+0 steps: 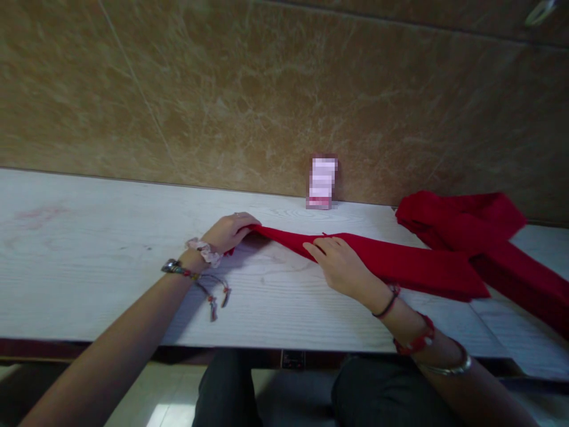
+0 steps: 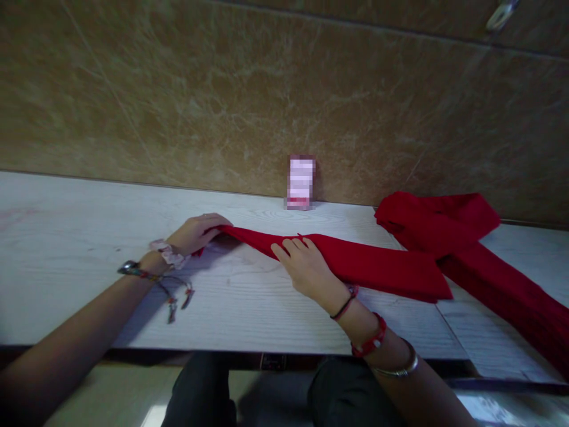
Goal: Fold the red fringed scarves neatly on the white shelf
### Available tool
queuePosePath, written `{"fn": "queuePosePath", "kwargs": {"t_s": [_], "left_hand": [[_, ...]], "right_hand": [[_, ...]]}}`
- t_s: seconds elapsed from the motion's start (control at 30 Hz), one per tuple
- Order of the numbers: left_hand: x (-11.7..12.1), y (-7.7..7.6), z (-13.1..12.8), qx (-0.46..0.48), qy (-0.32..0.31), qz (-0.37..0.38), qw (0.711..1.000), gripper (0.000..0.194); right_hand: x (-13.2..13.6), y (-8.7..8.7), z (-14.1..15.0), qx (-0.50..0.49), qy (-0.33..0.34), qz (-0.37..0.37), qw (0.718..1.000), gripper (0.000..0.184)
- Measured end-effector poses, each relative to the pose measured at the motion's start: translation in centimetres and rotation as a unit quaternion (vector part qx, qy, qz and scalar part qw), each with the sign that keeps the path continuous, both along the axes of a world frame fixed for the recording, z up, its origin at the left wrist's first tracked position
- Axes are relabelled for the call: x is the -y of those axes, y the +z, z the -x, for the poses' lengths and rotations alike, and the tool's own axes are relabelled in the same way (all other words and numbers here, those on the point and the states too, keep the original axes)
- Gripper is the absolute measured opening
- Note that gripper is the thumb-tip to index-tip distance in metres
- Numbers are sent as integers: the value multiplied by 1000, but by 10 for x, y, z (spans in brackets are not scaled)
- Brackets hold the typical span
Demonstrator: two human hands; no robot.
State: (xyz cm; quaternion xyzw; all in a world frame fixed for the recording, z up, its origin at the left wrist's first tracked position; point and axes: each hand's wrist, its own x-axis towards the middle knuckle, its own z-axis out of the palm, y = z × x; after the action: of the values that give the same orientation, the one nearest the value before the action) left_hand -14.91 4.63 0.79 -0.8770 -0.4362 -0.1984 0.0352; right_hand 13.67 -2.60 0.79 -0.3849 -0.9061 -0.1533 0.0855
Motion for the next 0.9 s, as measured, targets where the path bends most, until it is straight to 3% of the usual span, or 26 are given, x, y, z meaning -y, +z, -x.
{"fn": "queuePosePath", "kwargs": {"t_s": [0.1, 0.2, 0.37, 0.5, 0.57, 0.7, 0.77, 0.9], "left_hand": [[2, 2, 0, -17, 41, -82, 996, 32], [5, 4, -3, -53, 60, -116, 990, 30], [5, 1, -8, -69, 103, -93, 988, 30], [4, -3, -6, -55, 124, -85, 987, 33], [10, -3, -11, -50, 94, -98, 989, 37], [29, -6, -42, -49, -83, -112, 989, 39], [35, -9, -60, -46, -141, -112, 983, 34], [32, -15, -80, -39, -128, -128, 983, 26]], "right_hand": [[-2, 1, -1, -11, -28, -14, 999, 39], [-3, 2, -2, 1, -30, -24, 999, 26], [-3, 3, -7, 1, -7, -29, 1000, 29], [-9, -1, -15, -51, 14, 15, 998, 41], [-14, -3, -20, -85, 28, 39, 995, 44], [-21, -3, -25, -124, 54, 69, 988, 34], [-23, -2, -25, -127, 66, 79, 987, 26], [-24, -1, -23, -115, 70, 59, 989, 26]]}}
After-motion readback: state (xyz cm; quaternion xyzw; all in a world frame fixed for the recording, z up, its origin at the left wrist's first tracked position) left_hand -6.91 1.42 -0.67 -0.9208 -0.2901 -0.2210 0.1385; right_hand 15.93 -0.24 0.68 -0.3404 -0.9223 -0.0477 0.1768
